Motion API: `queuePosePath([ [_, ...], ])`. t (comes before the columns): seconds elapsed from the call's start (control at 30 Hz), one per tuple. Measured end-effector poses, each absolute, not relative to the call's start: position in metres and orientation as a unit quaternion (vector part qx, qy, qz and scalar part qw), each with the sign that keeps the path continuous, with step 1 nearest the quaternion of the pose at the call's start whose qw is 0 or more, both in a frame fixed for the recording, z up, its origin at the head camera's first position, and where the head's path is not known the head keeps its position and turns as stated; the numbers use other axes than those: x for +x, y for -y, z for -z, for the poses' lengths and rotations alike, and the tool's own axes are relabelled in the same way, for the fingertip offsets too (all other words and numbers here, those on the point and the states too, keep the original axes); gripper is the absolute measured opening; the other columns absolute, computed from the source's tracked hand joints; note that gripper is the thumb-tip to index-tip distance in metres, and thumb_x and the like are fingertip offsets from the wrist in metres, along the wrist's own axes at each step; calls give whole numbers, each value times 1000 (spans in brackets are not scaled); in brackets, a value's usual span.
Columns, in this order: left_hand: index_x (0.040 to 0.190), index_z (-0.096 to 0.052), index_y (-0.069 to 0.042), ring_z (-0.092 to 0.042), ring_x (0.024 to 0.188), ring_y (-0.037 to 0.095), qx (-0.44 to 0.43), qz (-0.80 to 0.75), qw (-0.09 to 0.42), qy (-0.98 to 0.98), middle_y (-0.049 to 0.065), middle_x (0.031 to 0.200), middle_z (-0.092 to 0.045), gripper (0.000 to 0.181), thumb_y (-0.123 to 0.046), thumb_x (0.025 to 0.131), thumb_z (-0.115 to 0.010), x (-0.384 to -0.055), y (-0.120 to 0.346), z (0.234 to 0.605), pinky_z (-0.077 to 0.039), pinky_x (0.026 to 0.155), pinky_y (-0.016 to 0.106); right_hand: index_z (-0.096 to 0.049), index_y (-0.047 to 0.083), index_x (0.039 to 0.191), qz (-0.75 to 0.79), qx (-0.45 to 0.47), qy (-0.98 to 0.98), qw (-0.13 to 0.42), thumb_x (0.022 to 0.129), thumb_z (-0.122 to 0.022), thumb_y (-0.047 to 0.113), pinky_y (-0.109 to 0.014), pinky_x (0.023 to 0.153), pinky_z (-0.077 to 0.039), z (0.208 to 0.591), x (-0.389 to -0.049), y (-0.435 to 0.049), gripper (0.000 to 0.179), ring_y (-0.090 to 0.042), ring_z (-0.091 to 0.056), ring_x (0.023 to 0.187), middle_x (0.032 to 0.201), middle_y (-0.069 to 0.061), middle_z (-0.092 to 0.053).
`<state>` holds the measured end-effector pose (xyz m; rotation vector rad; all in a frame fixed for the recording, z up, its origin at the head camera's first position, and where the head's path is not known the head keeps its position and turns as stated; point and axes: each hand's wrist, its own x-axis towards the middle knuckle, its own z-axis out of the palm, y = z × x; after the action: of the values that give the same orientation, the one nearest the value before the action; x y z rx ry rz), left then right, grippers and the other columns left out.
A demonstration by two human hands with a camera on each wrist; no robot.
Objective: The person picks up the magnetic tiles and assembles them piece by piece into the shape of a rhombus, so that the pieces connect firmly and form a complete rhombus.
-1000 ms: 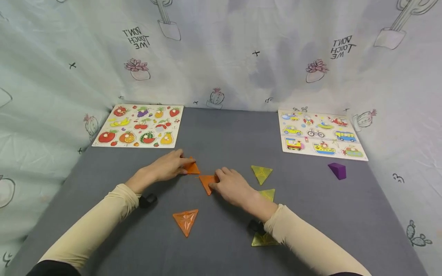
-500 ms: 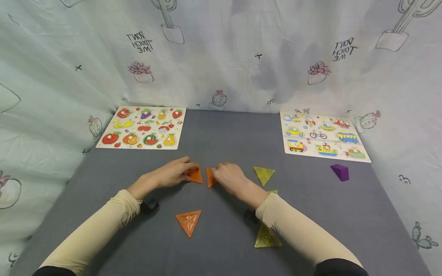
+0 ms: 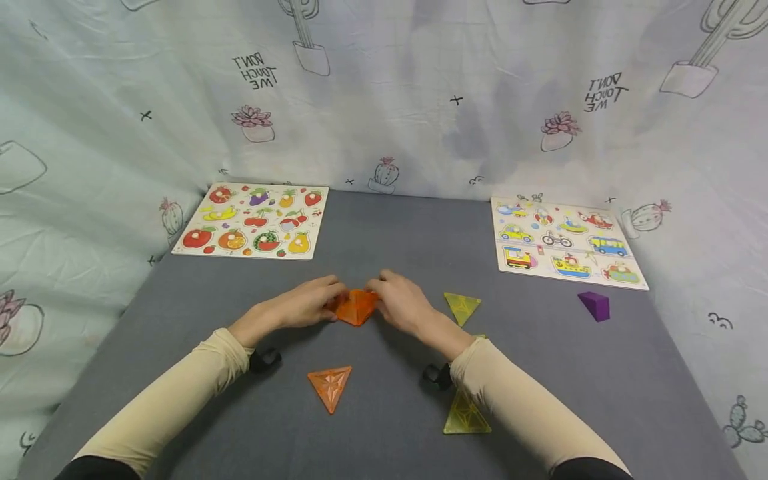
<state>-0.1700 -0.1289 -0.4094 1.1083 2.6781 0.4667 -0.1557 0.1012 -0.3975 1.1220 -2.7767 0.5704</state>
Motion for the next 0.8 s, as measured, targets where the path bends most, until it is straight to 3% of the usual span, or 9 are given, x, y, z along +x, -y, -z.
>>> queuePosePath([
  [0.13,112,-61,-4,-49,75,14,374,-161,95,-908,7,97,-55,32,-18,87,-75,-170,125,413,-44,67,28,-74,5,104,-259,384,885,50,89,-68,1,-27,67,-52,394,-154,-95,17,-18,-61,78,97,-10,-61],
  [0.43,106,-61,-10,-44,70,11,372,-142,99,-912,2,90,-50,29,-30,89,-73,-158,127,411,-37,62,24,-76,7,107,-124,426,892,90,86,-74,9,-31,67,-53,406,-143,-92,21,-19,-60,75,92,-8,-66],
  [0.63,108,-61,-19,-45,74,8,411,-134,200,-879,-4,95,-50,47,-54,79,-75,-131,128,398,-39,66,23,-75,8,107,-86,425,894,107,86,-74,14,-33,67,-53,403,-145,-93,21,-20,-59,74,93,-8,-66],
  [0.7,110,-61,-21,-43,73,6,445,-114,203,-865,-4,95,-49,54,-58,75,-76,-122,127,400,-38,65,20,-75,8,108,-81,421,898,104,87,-74,14,-33,67,-52,402,-144,-94,22,-20,-58,74,93,-8,-65],
  [0.8,116,-64,-23,-37,69,5,491,-87,164,-851,-4,91,-47,59,-60,71,-77,-114,126,404,-33,62,18,-74,8,110,-80,418,900,99,88,-73,14,-33,67,-51,402,-143,-96,23,-20,-57,73,93,-8,-64],
])
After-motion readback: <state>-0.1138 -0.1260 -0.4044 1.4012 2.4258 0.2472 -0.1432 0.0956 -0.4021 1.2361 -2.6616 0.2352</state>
